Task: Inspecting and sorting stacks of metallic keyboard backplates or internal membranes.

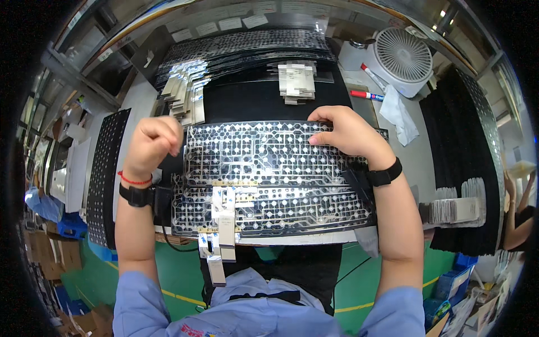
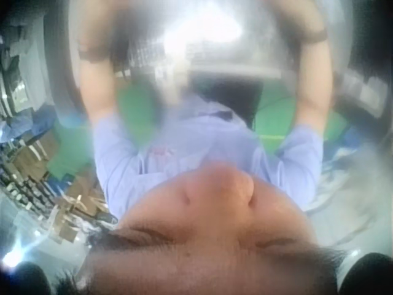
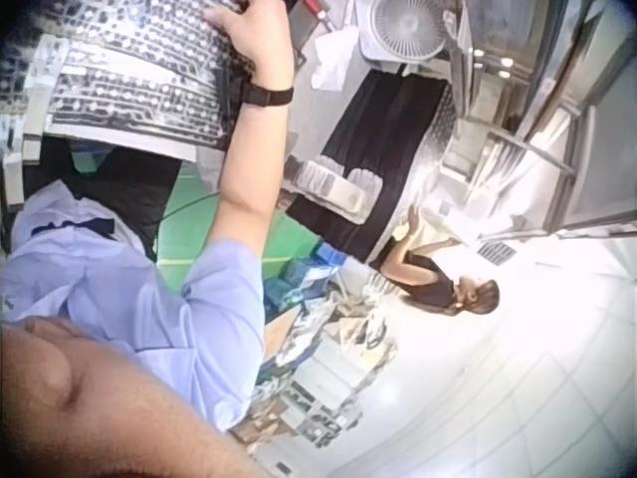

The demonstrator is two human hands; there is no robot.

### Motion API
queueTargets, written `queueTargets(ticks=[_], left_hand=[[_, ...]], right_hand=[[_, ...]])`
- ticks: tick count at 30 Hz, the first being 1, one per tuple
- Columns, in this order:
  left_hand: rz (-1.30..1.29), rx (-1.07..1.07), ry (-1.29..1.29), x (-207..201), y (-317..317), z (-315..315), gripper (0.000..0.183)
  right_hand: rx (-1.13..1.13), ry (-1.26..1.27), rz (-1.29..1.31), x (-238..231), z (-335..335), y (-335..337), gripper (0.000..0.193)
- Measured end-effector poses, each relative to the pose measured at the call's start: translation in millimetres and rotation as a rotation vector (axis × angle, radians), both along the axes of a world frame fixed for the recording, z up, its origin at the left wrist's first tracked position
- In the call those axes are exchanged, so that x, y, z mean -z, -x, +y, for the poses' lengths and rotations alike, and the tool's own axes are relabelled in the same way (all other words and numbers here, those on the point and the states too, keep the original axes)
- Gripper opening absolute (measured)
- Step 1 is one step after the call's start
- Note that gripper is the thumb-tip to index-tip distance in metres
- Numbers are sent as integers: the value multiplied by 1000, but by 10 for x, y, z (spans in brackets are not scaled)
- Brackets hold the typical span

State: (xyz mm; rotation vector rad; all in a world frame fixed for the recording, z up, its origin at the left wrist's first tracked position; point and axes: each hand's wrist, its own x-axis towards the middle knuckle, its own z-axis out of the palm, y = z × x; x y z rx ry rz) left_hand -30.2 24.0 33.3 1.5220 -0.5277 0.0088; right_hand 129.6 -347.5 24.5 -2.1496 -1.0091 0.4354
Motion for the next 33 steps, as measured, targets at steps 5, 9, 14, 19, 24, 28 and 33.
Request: queueTargets(ticks=[5,9,14,19,24,28,33], left_hand=[[-102,-427,-610,34,-136,-331,24],[118,-418,-706,109,-222,-262,26],[286,-439,-654,141,-234,-248,20],[148,-470,209,72,-201,-38,27],[48,-39,215,-55,102,-182,35],[113,857,-291,-129,216,-597,20],[225,603,-35,-91,133,-518,20]], right_hand=[[16,7,-46,-64,44,70,34],[-8,-21,-72,-118,78,139,35],[-14,-42,-95,-81,64,135,35],[-24,-34,-69,-46,46,71,35],[-19,-41,-91,3,-6,13,35],[-26,-2,-13,10,6,-24,36],[-1,27,-39,-24,-6,-1,36]])
